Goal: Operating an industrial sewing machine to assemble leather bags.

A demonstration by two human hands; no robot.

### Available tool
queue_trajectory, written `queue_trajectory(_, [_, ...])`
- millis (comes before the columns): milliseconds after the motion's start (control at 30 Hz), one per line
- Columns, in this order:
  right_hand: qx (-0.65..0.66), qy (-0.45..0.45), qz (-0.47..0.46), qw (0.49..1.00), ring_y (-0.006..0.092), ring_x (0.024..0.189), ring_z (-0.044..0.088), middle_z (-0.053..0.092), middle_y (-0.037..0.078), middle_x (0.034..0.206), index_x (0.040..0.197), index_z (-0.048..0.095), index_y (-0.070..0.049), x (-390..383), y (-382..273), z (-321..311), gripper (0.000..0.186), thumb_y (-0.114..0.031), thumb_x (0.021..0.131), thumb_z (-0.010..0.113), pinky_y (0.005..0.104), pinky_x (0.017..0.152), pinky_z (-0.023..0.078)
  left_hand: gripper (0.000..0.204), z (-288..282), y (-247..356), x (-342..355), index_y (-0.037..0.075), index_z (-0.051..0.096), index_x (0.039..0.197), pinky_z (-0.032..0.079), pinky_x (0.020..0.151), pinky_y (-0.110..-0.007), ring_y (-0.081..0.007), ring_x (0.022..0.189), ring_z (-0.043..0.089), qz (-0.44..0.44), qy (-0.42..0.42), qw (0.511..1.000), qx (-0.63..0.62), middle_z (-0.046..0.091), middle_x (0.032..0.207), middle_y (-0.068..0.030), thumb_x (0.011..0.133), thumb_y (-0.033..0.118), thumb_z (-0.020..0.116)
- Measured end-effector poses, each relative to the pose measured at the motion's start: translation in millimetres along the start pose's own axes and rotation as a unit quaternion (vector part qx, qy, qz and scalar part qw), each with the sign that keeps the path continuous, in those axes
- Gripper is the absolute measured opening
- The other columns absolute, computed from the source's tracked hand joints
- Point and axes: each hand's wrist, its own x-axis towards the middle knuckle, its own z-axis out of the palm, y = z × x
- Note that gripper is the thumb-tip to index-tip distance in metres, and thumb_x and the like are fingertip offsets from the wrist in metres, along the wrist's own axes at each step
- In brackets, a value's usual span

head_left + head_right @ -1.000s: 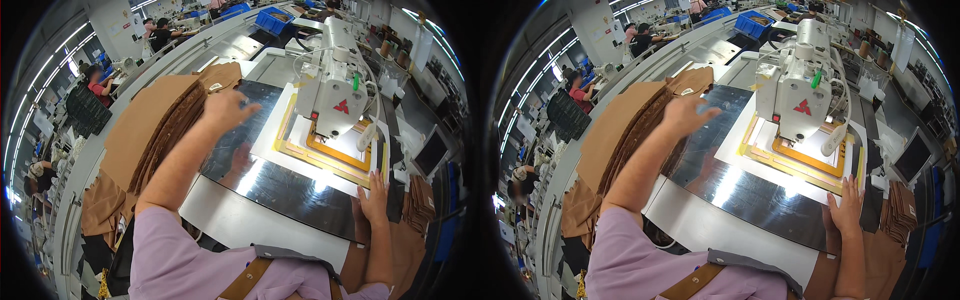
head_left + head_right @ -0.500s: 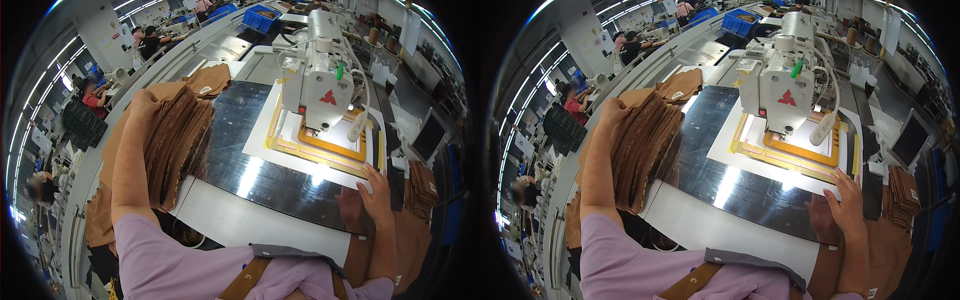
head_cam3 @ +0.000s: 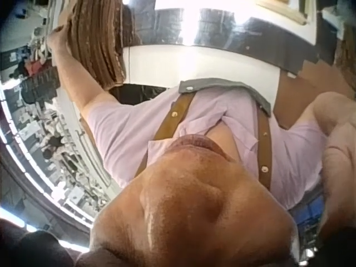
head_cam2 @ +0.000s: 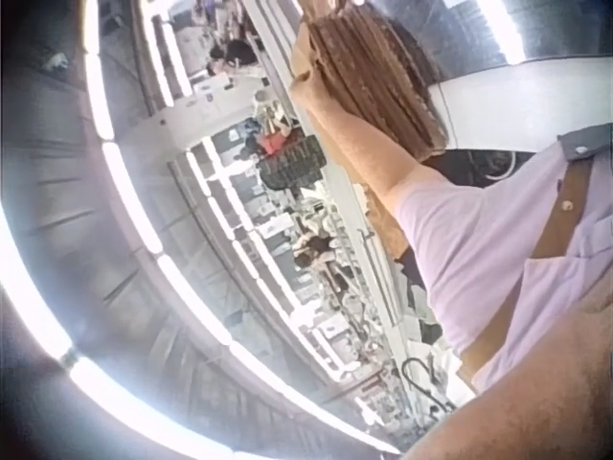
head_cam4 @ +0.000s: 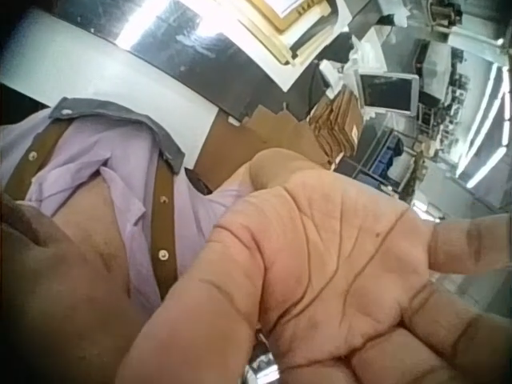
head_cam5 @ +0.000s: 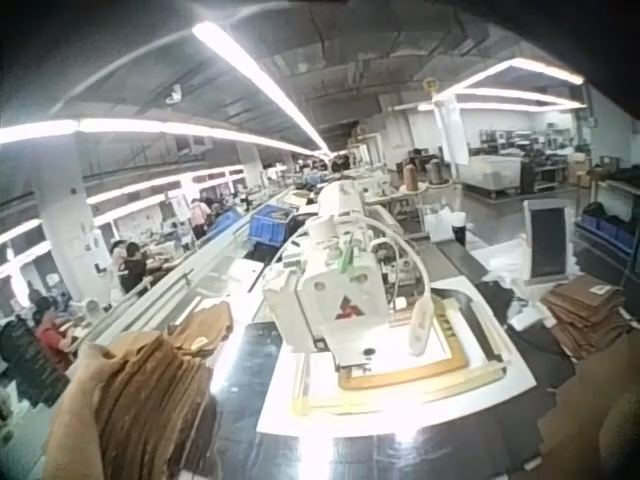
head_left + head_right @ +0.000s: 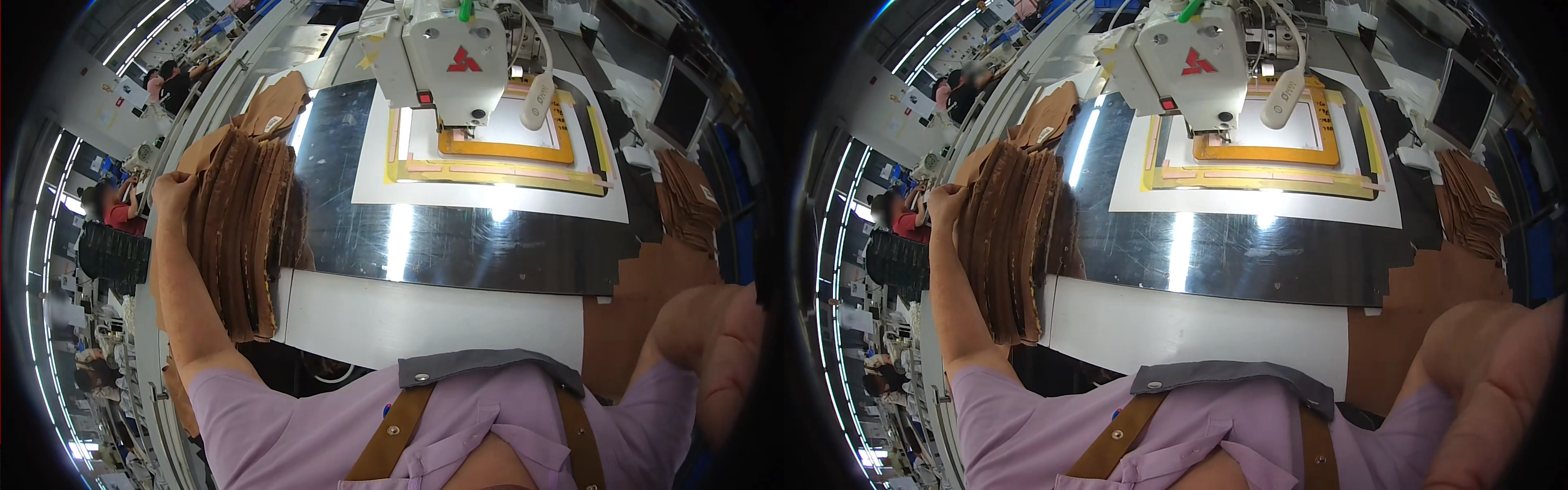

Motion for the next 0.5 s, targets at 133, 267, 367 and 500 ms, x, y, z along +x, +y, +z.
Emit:
queue_trajectory(133, [-0.035, -0.003, 0.003, 0.999, 0.0442, 0.132, 0.054, 0.053, 0.031, 0.143, 0.148, 0.042, 0.010, -52, 29, -41, 0.078, -0.046, 0.099, 0.065, 0.0518, 0.116, 0.037, 0.029, 3, 1, 10, 0.006, 0.081, 0.089, 0.056, 0.076, -0.035, -0.0230, 0.073, 0.075, 0.005, 0.012, 1.000, 0.002, 0.076, 0.076, -0.0117, 0.077, 0.033, 0.076])
queue_trajectory(267, [-0.118, -0.020, -0.033, 0.992, 0.0439, 0.131, 0.054, 0.054, 0.031, 0.142, 0.147, 0.042, 0.010, 42, -73, 37, 0.076, -0.044, 0.099, 0.064, 0.0526, 0.116, 0.038, 0.027, -1, -10, -1, 0.004, 0.080, 0.086, 0.056, 0.074, -0.037, -0.0244, 0.072, 0.075, 0.024, 0.020, 0.999, 0.022, 0.075, 0.075, -0.0138, 0.075, 0.029, 0.075])
queue_trajectory(367, [-0.203, 0.000, -0.063, 0.977, 0.0436, 0.131, 0.055, 0.054, 0.031, 0.142, 0.147, 0.042, 0.010, 60, -100, 68, 0.074, -0.043, 0.099, 0.064, 0.0532, 0.116, 0.038, 0.023, 4, -6, -9, -0.003, 0.076, 0.082, 0.055, 0.067, -0.037, -0.0245, 0.067, 0.073, 0.029, 0.027, 0.999, -0.025, 0.072, 0.070, -0.0168, 0.074, 0.018, 0.075])
queue_trajectory(500, [-0.266, 0.030, -0.086, 0.960, 0.0433, 0.130, 0.055, 0.055, 0.030, 0.141, 0.147, 0.043, 0.009, 75, -110, 108, 0.073, -0.042, 0.100, 0.063, 0.0540, 0.115, 0.038, 0.022, 8, -25, -5, -0.005, 0.074, 0.081, 0.054, 0.065, -0.037, -0.0236, 0.064, 0.071, 0.036, 0.025, 0.999, -0.014, 0.071, 0.069, -0.0175, 0.073, 0.015, 0.075])
